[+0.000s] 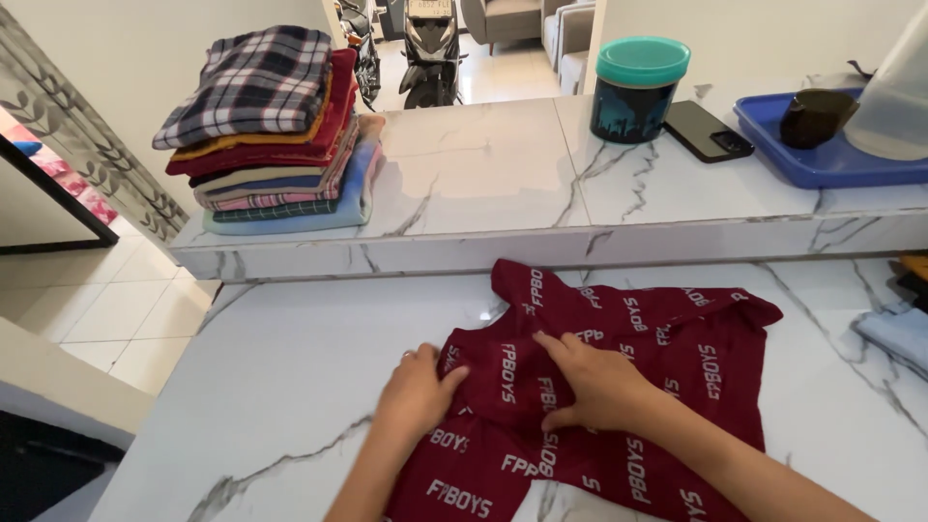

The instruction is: Folding various items of clothing on a counter.

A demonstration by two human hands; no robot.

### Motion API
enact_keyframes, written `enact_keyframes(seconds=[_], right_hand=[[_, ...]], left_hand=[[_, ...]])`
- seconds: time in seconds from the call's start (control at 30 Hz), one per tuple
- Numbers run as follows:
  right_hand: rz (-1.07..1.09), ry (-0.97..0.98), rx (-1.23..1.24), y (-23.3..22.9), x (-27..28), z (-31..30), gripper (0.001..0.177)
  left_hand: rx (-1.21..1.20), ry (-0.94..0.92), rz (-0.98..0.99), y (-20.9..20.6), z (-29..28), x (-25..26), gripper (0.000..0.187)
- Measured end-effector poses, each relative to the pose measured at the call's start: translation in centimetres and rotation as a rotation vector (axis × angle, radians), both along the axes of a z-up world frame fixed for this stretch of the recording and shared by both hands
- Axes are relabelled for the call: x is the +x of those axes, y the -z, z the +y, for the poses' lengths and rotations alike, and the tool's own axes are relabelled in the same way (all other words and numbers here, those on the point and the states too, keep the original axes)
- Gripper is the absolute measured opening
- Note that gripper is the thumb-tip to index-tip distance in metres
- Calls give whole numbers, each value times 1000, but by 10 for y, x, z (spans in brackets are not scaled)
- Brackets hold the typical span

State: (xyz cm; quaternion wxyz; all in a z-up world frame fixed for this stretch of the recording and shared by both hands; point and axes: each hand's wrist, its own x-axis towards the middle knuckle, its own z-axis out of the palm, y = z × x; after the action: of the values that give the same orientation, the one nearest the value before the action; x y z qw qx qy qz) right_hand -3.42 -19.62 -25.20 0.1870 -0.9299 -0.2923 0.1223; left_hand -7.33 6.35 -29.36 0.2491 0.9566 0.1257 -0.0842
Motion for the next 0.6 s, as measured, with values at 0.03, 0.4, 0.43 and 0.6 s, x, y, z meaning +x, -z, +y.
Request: enact_keyframes(seconds=[0.03, 0.4, 0.43, 0.6], right_hand=[[-3, 3, 4, -4, 5, 3, 108], [222, 75, 93, -130, 96, 9, 20], [218, 70, 92, -131, 97, 14, 20], [232, -21, 59, -121, 88, 35, 18]], left_hand=[[4, 3, -3, 4, -4, 4, 55], [-384, -206, -258, 37, -9, 9, 32], [-383, -210, -263, 36, -6, 8, 32], [-726, -246, -454, -14, -21, -19, 35]])
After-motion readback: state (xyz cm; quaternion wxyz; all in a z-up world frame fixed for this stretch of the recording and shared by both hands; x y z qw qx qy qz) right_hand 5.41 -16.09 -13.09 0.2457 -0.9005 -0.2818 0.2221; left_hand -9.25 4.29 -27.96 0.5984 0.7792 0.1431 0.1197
